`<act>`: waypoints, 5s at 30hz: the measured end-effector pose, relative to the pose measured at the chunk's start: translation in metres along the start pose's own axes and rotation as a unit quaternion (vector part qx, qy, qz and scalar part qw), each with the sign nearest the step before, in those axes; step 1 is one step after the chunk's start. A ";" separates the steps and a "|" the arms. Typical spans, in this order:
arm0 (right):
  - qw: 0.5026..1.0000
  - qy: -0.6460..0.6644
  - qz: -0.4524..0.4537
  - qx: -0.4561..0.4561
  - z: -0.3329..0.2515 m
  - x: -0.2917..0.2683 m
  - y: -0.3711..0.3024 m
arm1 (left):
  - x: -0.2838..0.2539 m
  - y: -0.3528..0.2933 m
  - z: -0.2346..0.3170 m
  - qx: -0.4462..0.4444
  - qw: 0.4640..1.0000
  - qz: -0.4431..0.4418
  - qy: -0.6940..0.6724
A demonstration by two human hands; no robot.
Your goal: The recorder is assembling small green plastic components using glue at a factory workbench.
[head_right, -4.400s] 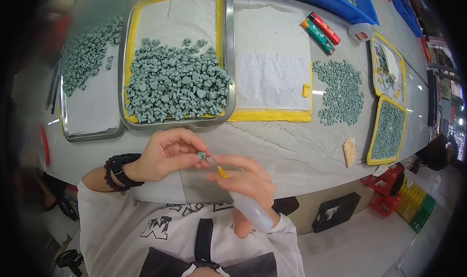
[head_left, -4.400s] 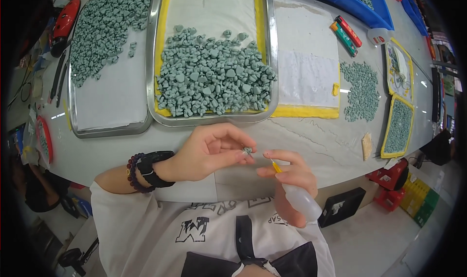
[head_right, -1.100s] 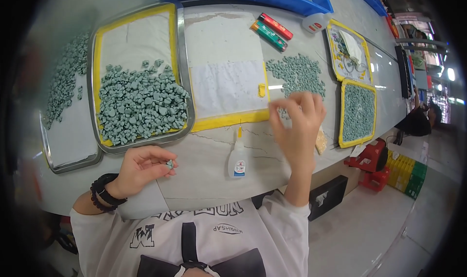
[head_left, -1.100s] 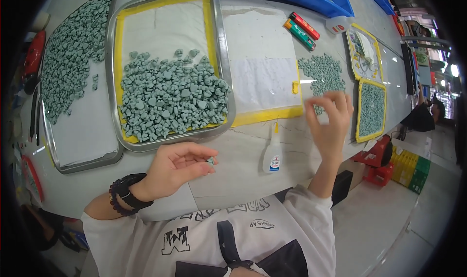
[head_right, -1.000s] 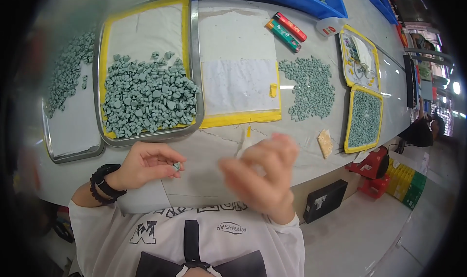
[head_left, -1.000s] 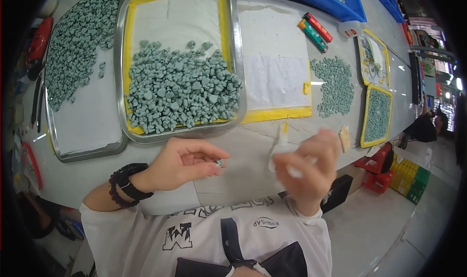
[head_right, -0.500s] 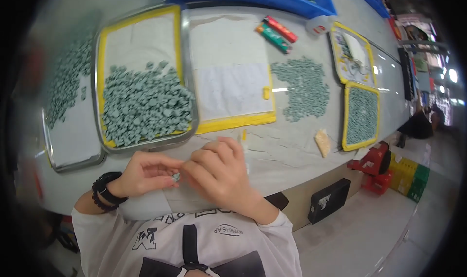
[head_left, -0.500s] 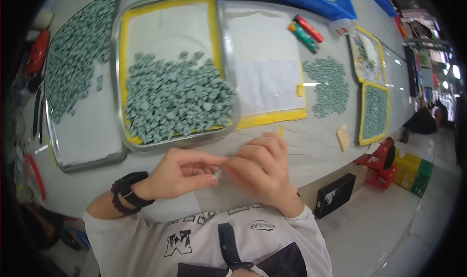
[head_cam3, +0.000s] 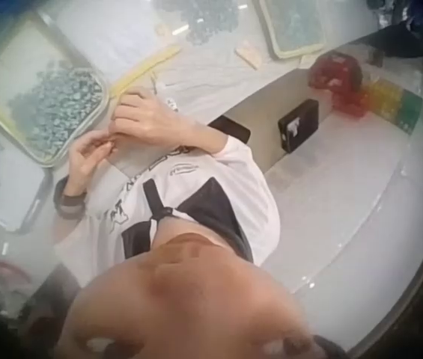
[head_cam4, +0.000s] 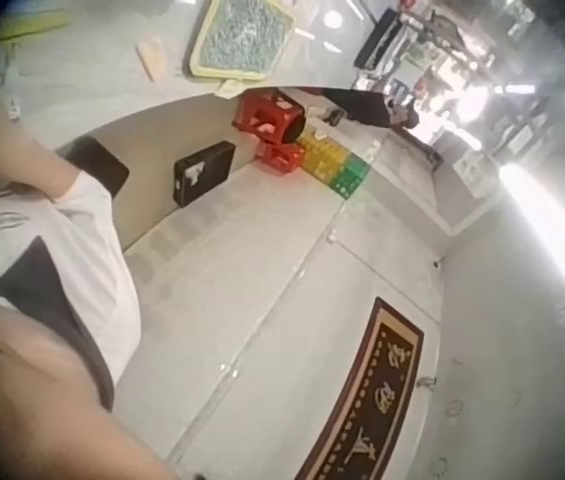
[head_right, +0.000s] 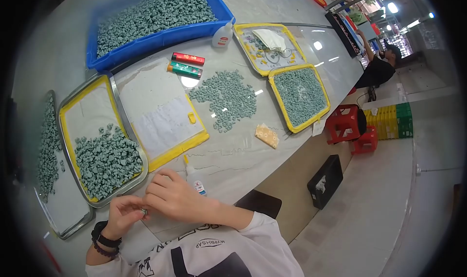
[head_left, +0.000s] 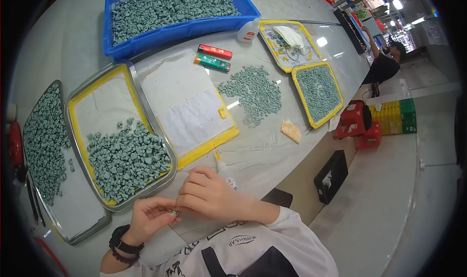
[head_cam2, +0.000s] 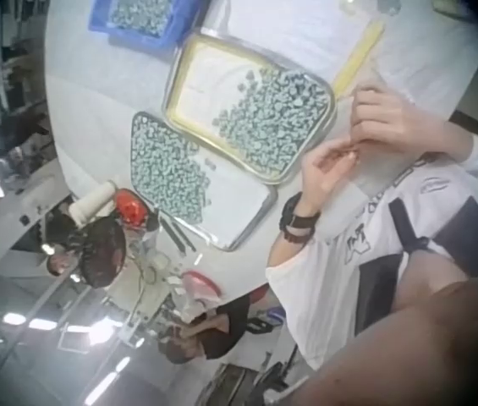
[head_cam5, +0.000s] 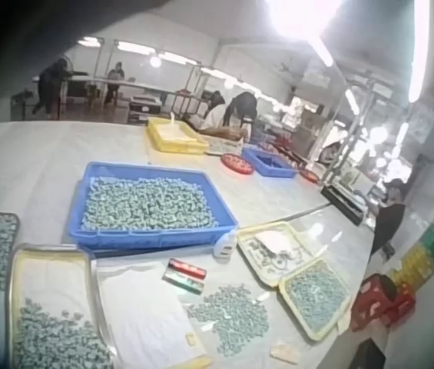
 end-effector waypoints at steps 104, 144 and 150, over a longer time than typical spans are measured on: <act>0.988 0.072 0.085 0.111 -0.010 0.022 -0.007 | 0.002 0.002 0.007 0.117 0.978 0.086 0.151; 0.977 0.152 0.151 -0.001 -0.036 -0.041 -0.052 | -0.098 -0.010 0.135 0.004 0.509 0.316 0.801; 0.933 0.071 0.192 0.295 0.030 -0.046 -0.076 | -0.093 -0.015 0.134 -0.035 0.563 0.308 0.766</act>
Point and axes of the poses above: each hand's wrist, its own y-axis towards the middle knuckle, its own x-axis out of the palm, z = x × y, the point moved 3 cm from there along y, towards the middle knuckle, and after that the axes turned 15 degrees about -z, right-handed, at the moved point
